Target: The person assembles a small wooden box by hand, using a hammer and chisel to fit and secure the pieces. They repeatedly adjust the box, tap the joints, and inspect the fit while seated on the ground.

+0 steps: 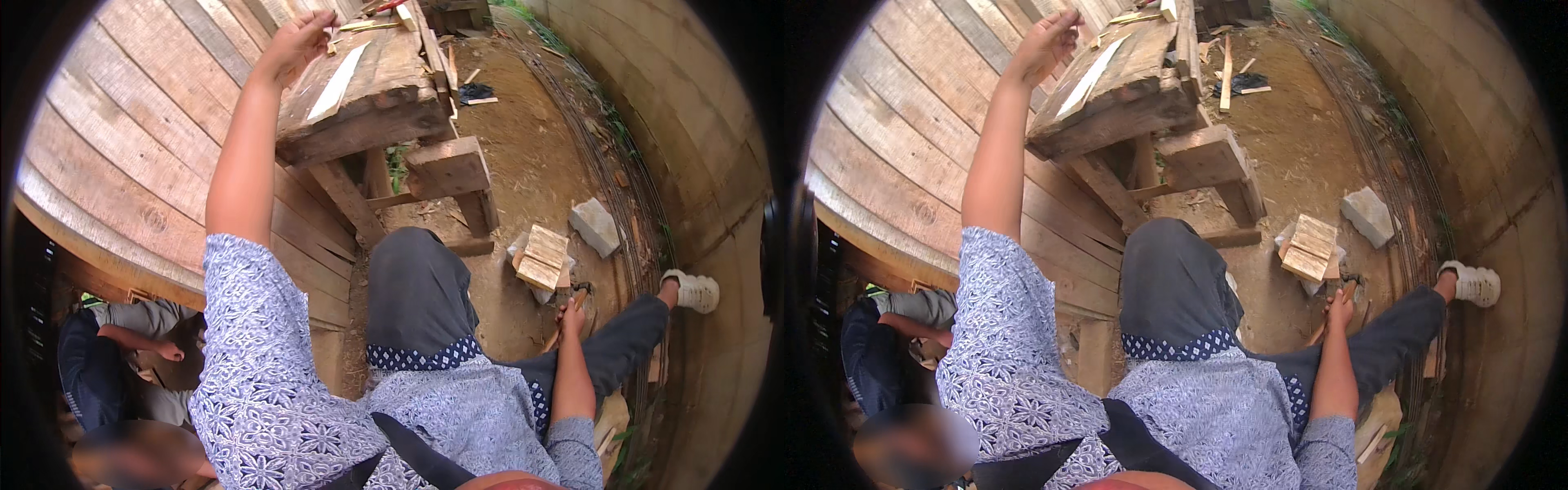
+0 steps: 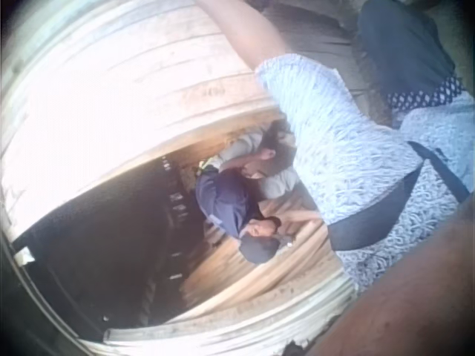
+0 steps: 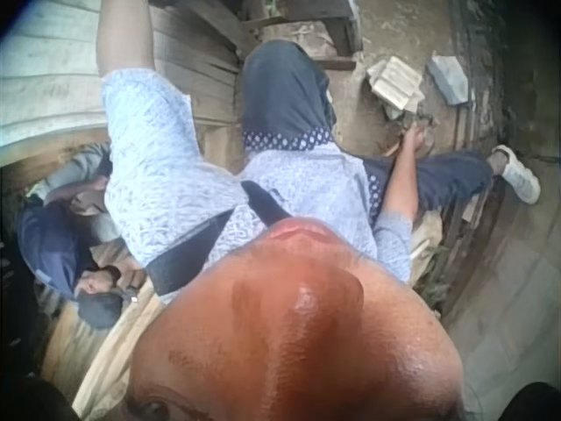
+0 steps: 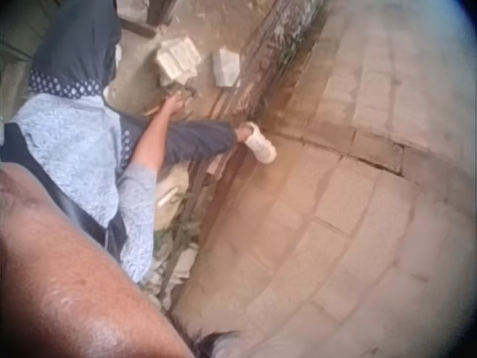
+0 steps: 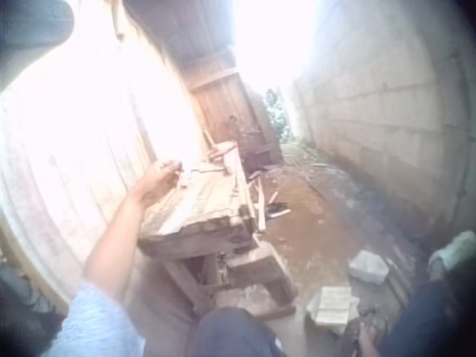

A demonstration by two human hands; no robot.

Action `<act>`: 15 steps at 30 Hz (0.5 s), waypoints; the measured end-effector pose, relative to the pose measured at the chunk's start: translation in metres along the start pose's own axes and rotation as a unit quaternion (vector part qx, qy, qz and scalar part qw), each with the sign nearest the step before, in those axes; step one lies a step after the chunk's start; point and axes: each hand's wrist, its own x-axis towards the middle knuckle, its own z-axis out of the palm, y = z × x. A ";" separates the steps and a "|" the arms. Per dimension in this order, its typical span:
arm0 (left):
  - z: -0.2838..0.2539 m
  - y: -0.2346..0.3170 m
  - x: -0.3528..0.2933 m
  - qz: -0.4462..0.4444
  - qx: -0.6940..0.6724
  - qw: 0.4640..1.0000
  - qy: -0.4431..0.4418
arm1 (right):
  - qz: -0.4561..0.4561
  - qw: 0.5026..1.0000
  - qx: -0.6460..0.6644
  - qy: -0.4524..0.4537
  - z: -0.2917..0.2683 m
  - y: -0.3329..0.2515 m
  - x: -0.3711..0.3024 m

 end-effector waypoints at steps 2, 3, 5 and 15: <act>0.028 0.016 0.018 0.054 -0.073 0.996 -0.024 | -0.025 1.000 0.001 -0.006 -0.003 0.011 0.034; 0.083 0.032 0.006 0.081 -0.083 0.993 0.036 | -0.020 0.998 0.060 -0.002 0.003 0.008 0.024; 0.212 0.087 -0.027 0.135 -0.129 0.982 0.015 | -0.073 0.995 0.019 0.063 -0.020 0.004 0.055; 0.490 -0.188 -0.109 -0.109 -0.111 0.977 -0.148 | -0.022 0.999 0.032 0.029 0.009 -0.055 -0.033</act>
